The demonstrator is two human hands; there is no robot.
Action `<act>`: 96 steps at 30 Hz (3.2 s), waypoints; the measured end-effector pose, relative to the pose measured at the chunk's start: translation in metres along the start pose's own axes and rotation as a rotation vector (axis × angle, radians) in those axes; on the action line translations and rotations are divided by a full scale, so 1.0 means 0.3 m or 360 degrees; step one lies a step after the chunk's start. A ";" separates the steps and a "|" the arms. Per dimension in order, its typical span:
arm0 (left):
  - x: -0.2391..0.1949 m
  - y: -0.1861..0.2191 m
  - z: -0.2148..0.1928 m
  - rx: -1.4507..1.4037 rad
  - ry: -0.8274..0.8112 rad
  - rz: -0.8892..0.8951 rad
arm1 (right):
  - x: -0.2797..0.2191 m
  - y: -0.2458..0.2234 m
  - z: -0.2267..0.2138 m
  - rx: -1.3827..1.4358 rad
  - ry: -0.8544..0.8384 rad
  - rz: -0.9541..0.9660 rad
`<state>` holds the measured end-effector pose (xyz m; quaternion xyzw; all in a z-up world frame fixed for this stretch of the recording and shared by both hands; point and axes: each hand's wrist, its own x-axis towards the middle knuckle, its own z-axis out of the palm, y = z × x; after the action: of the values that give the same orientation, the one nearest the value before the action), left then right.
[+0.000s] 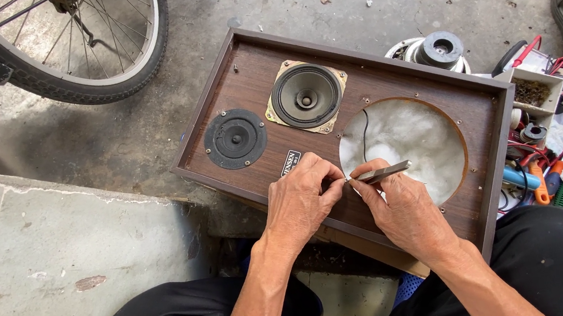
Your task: The person uses tweezers to carefully remove small debris from the edge of a speaker terminal on a wooden speaker box. The person repeatedly picks at the same spot to clear away residue.
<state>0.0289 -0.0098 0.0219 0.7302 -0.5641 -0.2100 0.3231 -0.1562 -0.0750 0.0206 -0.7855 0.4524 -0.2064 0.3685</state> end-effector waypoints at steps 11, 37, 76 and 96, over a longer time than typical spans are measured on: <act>0.003 -0.029 -0.006 -0.0073 -0.0117 0.0107 | -0.005 -0.004 0.017 -0.0035 0.0094 -0.0106; 0.008 -0.054 0.025 -0.0074 -0.0076 0.0114 | -0.007 0.012 0.019 -0.0075 0.0082 -0.0183; 0.007 -0.050 0.020 -0.0173 -0.0002 0.0135 | -0.014 0.008 0.021 0.0129 0.0203 -0.0152; 0.010 -0.067 0.025 -0.0159 -0.0041 0.0162 | 0.011 0.027 0.033 -0.0423 0.0006 -0.0320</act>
<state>0.0385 -0.0113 0.0026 0.6809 -0.5933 -0.2306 0.3623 -0.1526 -0.0766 0.0081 -0.8682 0.3955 -0.1821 0.2379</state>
